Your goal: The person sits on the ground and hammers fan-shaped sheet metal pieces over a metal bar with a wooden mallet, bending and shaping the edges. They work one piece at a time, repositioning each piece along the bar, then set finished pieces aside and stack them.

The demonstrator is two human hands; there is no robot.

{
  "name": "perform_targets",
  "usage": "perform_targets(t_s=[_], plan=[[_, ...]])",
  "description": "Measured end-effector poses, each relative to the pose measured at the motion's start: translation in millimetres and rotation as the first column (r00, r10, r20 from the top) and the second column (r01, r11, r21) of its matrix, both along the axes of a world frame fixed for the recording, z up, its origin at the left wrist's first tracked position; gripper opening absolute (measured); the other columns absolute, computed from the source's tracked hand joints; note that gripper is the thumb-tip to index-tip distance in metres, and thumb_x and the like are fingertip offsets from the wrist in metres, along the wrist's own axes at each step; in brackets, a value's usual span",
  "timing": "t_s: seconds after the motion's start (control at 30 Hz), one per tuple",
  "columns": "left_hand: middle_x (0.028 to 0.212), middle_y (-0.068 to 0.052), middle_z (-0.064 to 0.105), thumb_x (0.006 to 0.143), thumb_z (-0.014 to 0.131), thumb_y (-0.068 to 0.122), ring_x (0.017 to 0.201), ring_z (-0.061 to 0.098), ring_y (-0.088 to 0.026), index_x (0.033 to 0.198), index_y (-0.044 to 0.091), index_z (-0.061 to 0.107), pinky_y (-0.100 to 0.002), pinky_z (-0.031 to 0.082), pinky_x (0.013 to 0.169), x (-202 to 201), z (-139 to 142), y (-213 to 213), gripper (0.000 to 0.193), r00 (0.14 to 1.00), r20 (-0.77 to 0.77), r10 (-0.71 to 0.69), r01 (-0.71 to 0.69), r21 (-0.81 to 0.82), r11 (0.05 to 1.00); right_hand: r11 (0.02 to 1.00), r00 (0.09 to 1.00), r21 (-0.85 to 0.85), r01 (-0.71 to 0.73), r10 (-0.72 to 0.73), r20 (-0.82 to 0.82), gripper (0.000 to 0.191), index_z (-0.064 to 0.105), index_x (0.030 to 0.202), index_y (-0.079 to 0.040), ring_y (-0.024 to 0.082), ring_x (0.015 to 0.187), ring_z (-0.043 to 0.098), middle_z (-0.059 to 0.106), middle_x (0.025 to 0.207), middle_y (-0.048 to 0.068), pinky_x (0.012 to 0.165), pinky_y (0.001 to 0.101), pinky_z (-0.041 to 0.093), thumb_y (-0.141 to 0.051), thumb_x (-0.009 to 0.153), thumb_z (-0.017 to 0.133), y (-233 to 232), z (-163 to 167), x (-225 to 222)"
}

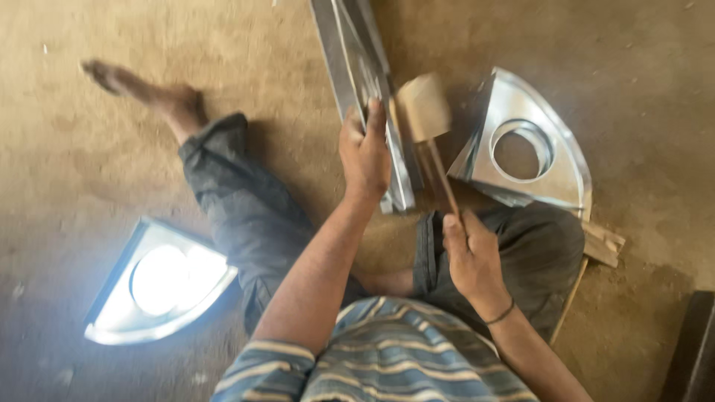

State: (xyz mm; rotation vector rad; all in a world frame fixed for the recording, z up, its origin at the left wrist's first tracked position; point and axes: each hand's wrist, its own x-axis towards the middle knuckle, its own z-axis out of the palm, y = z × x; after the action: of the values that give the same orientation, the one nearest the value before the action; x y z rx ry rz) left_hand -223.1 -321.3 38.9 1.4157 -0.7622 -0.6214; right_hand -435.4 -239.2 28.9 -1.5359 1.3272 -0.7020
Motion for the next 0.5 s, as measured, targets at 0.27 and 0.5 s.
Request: perform_targets(t_s=[0.27, 0.5], plan=[[0.073, 0.005, 0.048, 0.104, 0.053, 0.052, 0.062, 0.042, -0.004, 0.106, 0.007, 0.063, -0.024, 0.038, 0.055, -5.4, 10.5, 14.6, 0.046, 0.987, -0.154, -0.051, 0.05, -0.01, 0.999, 0.997, 0.985, -0.079, 0.008, -0.022, -0.173, 0.043, 0.063, 0.096, -0.001, 0.016, 0.059, 0.054, 0.059, 0.066, 0.01, 0.054, 0.0375, 0.045, -0.04, 0.11, 0.048, -32.4, -23.8, 18.3], [0.07, 0.006, 0.047, 0.104, 0.056, 0.051, 0.059, 0.041, -0.004, 0.095, 0.008, 0.055, -0.025, 0.035, 0.052, -10.2, 12.4, 22.5, 0.044, 0.964, -0.252, -0.085, 0.075, -0.051, 0.996, 0.863, 0.992, -0.497, -0.087, 0.03, -0.121, 0.038, 0.057, 0.102, 0.0, 0.039, 0.074, 0.067, 0.062, 0.081, 0.017, 0.062, 0.0419, 0.044, -0.034, 0.116, 0.05, -60.3, -20.4, 34.6]])
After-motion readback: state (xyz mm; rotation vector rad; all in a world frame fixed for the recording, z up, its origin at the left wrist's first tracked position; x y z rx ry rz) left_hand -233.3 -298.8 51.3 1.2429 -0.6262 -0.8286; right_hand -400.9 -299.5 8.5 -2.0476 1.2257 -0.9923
